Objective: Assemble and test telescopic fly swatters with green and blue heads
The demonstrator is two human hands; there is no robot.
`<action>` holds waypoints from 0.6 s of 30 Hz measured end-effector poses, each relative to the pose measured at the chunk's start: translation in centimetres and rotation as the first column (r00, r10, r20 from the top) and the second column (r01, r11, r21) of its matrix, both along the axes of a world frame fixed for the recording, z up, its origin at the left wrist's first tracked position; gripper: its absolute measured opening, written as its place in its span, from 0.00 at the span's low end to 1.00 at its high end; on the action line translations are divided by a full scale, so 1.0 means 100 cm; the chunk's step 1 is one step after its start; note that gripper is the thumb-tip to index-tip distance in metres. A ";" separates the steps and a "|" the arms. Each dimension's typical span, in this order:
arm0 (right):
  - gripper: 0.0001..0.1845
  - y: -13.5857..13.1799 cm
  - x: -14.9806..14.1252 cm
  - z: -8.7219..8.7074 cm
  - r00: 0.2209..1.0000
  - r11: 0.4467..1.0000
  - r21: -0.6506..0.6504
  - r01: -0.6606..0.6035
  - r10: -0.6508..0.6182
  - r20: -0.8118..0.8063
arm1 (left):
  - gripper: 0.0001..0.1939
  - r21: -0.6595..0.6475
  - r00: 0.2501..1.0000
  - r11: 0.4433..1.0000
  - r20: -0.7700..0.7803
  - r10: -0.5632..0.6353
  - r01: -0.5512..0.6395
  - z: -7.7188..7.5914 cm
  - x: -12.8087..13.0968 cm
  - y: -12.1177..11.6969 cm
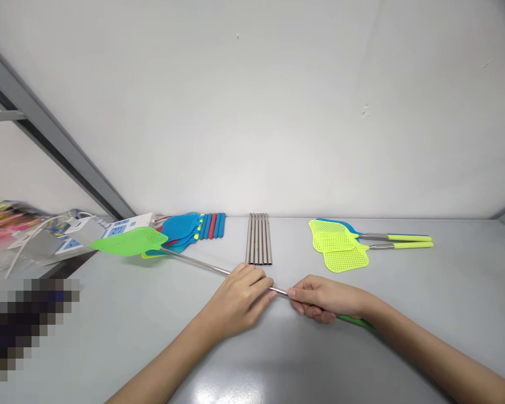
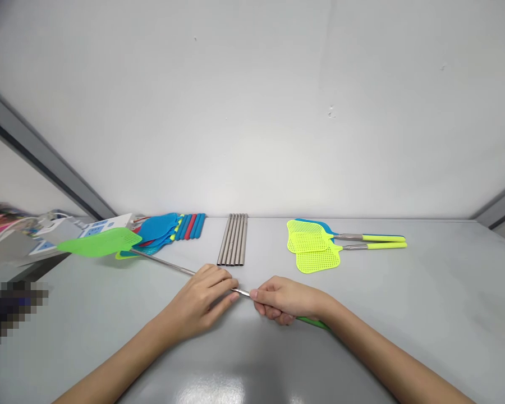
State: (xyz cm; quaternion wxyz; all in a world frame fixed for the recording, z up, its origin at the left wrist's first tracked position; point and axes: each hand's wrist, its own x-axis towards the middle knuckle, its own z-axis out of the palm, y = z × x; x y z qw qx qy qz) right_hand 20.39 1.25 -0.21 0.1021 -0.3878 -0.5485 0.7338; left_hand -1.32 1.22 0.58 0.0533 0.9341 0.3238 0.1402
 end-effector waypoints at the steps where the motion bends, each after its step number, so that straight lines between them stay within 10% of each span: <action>1: 0.22 0.000 0.000 0.000 1.000 1.000 0.003 0.002 -0.002 -0.005 | 0.11 0.001 1.000 1.000 0.004 -0.002 0.002 0.000 0.001 -0.001; 12: 0.20 -0.008 -0.002 0.002 0.994 0.974 0.223 -0.041 0.017 0.110 | 0.12 0.073 0.999 0.997 0.036 0.013 -0.016 -0.006 0.005 -0.002; 14: 0.16 -0.012 -0.007 0.010 0.980 0.861 0.508 0.021 -0.118 0.160 | 0.11 0.111 0.998 0.994 0.062 0.018 -0.025 -0.007 0.005 -0.002; 18: 0.12 -0.022 -0.018 0.049 0.943 0.442 0.893 0.089 -0.327 0.068 | 0.10 0.161 0.994 0.985 0.105 0.036 -0.052 -0.009 0.005 -0.002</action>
